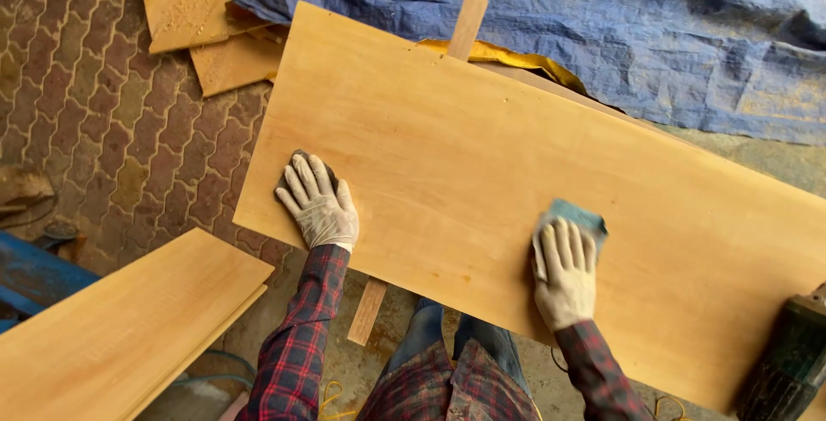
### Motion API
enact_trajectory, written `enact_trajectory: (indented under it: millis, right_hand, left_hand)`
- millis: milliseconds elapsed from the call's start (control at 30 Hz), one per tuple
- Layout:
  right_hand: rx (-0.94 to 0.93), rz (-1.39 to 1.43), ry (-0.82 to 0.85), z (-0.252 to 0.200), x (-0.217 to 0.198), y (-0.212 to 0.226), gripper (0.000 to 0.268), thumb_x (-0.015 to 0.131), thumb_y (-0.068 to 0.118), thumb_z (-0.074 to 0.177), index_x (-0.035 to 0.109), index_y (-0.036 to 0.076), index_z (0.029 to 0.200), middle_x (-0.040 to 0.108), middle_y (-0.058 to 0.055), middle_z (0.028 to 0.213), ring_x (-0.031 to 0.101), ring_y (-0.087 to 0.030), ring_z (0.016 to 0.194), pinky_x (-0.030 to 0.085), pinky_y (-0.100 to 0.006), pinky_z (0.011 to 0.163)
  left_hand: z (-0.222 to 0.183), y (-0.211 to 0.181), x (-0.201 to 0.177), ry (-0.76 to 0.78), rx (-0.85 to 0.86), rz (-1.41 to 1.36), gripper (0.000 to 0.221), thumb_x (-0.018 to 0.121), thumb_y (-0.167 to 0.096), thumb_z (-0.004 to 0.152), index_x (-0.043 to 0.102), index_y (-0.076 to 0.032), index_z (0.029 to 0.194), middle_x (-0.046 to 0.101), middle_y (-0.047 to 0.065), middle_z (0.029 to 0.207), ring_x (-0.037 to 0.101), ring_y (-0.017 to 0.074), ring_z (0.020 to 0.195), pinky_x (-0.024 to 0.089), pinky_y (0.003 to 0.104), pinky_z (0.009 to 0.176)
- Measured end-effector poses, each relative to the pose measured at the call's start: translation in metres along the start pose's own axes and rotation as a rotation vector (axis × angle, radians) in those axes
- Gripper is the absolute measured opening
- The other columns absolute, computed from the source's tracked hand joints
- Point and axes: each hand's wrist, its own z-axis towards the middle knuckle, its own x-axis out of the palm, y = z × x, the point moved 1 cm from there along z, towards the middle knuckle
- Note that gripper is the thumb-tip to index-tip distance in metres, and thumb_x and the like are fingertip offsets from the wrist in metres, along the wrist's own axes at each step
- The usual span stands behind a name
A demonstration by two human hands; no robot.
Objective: The person sands a large wooden board laid across sawhorses in a workshop. They first rub the surface by hand with a sanding block, then use a green electric orbital sander, moving it steadily along the board and repositioning the sandpaper dust bag while sanding different sections of the surface.
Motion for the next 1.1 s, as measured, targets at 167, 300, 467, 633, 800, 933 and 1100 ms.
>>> enact_trajectory:
  millis: [167, 300, 467, 633, 800, 933, 1100]
  right_hand:
    - [0.083, -0.089, 0.013, 0.008, 0.022, -0.029, 0.057, 0.060, 0.019, 0.095, 0.049, -0.004, 0.147, 0.046, -0.027, 0.156, 0.039, -0.045, 0.147, 0.025, -0.060, 0.124]
    - [0.115, -0.196, -0.064, 0.128, 0.061, -0.018, 0.067, 0.061, 0.028, 0.103, 0.043, -0.007, 0.156, 0.036, -0.030, 0.166, 0.031, -0.047, 0.155, 0.019, -0.062, 0.125]
    - [-0.160, -0.135, 0.327, 0.091, 0.085, 0.142, 0.074, 0.061, 0.031, 0.090, 0.036, 0.007, 0.155, 0.032, -0.019, 0.165, 0.027, -0.036, 0.153, 0.012, -0.058, 0.126]
    - [-0.424, 0.097, 0.433, 0.014, 0.085, 0.101, 0.071, 0.060, 0.032, 0.088, 0.035, 0.017, 0.153, 0.028, -0.012, 0.164, 0.021, -0.032, 0.152, 0.010, -0.057, 0.124]
    - [0.311, -0.116, 0.026, -0.075, 0.010, -0.088, 0.065, 0.054, 0.020, 0.100, 0.037, 0.011, 0.162, 0.029, -0.017, 0.171, 0.023, -0.037, 0.160, 0.010, -0.054, 0.131]
    - [0.638, -0.174, -0.114, -0.167, -0.020, -0.158, 0.060, 0.048, 0.024, 0.112, 0.035, 0.004, 0.167, 0.029, -0.020, 0.174, 0.023, -0.040, 0.160, 0.010, -0.057, 0.129]
    - [0.812, -0.241, -0.218, -0.183, -0.006, -0.147, 0.057, 0.045, 0.026, 0.115, 0.037, 0.002, 0.166, 0.029, -0.022, 0.174, 0.025, -0.040, 0.160, 0.011, -0.056, 0.131]
  left_hand:
    - [0.000, 0.003, 0.000, 0.023, -0.012, 0.041, 0.069, 0.039, -0.044, 0.108, 0.027, -0.004, 0.163, 0.022, 0.021, 0.169, 0.021, 0.0421, 0.155, 0.011, 0.064, 0.123]
    - [-0.001, 0.003, 0.003, -0.005, -0.006, 0.037, 0.068, 0.039, -0.043, 0.109, 0.026, -0.004, 0.164, 0.022, 0.020, 0.170, 0.021, 0.0416, 0.156, 0.011, 0.064, 0.124]
    - [0.000, 0.004, 0.003, 0.005, 0.005, 0.010, 0.068, 0.038, -0.043, 0.109, 0.025, -0.005, 0.164, 0.021, 0.020, 0.170, 0.020, 0.0421, 0.156, 0.010, 0.064, 0.124]
    - [-0.003, 0.004, 0.001, 0.045, 0.016, 0.032, 0.068, 0.035, -0.043, 0.110, 0.023, -0.004, 0.165, 0.020, 0.020, 0.171, 0.018, 0.0426, 0.156, 0.008, 0.063, 0.124]
    - [0.002, 0.002, -0.003, 0.086, -0.008, -0.035, 0.068, 0.028, -0.044, 0.112, 0.018, -0.005, 0.167, 0.015, 0.019, 0.173, 0.014, 0.0414, 0.159, 0.006, 0.063, 0.126]
    - [-0.046, -0.061, 0.012, 0.136, 0.142, 0.145, 0.072, 0.023, -0.049, 0.109, 0.013, -0.008, 0.166, 0.010, 0.018, 0.172, 0.011, 0.0397, 0.158, 0.006, 0.062, 0.125]
    - [-0.207, -0.221, -0.023, 0.351, 1.134, 0.020, 0.076, 0.040, -0.043, 0.101, 0.013, -0.009, 0.163, 0.006, 0.019, 0.170, 0.010, 0.0372, 0.156, 0.008, 0.057, 0.122]
